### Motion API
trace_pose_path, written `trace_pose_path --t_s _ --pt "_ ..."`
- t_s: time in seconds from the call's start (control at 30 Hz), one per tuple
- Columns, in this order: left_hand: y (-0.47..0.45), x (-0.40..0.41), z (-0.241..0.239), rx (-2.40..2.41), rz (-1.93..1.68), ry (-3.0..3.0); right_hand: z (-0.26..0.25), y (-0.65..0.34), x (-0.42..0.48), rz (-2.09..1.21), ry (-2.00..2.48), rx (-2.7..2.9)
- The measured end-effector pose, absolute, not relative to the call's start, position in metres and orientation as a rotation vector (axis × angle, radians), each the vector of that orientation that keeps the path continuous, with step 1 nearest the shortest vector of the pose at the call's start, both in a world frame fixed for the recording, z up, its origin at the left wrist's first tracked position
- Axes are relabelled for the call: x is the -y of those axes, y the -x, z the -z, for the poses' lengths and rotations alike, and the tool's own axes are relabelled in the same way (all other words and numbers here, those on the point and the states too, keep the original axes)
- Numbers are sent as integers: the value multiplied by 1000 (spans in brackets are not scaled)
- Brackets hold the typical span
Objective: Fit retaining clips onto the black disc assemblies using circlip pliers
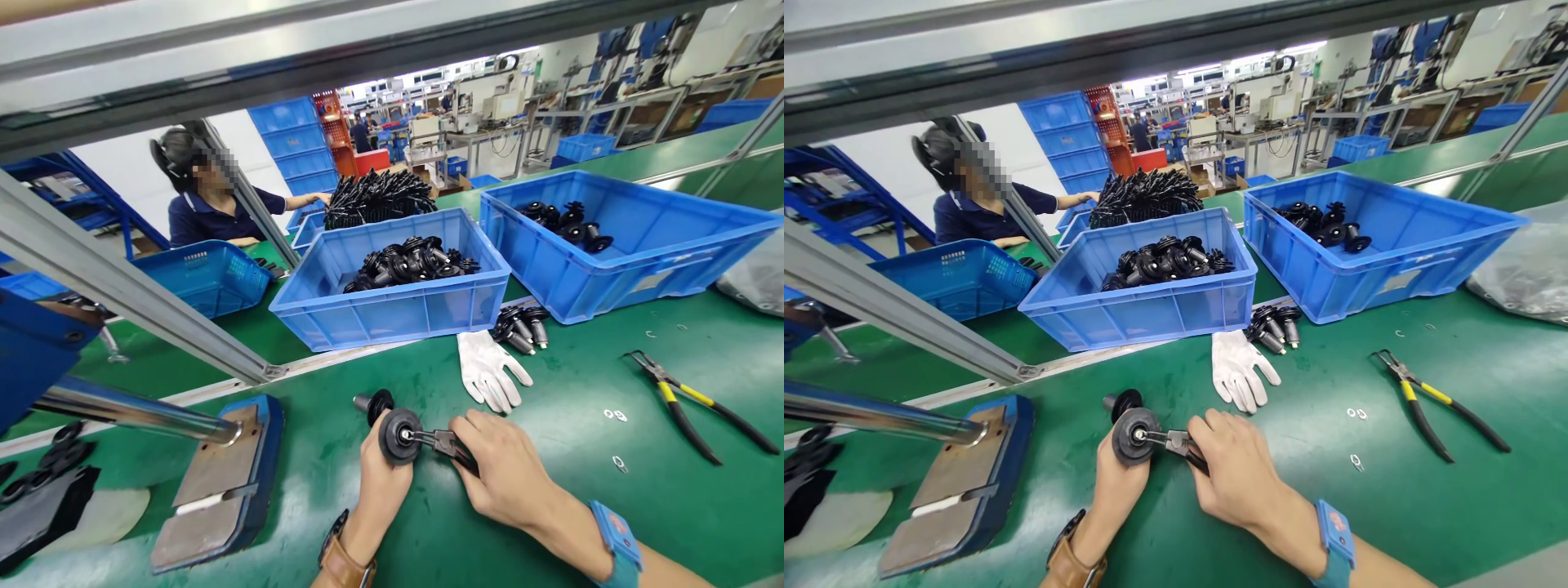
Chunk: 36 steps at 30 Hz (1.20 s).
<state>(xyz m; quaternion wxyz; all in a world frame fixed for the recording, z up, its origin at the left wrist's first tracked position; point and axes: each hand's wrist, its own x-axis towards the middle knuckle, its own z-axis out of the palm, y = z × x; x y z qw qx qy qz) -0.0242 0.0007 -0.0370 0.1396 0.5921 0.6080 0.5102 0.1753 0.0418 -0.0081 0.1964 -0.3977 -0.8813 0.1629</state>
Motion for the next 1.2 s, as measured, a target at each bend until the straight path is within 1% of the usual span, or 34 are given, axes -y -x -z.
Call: trace_pose_path --t_s 0.8,1.2 --pt "22 1 39 -1766 -1471 -1756 8 -170 -29 -548 1307 2494" --pt "23 0 38 -1804 -1452 -1794 10 -170 -26 -507 1330 2508"
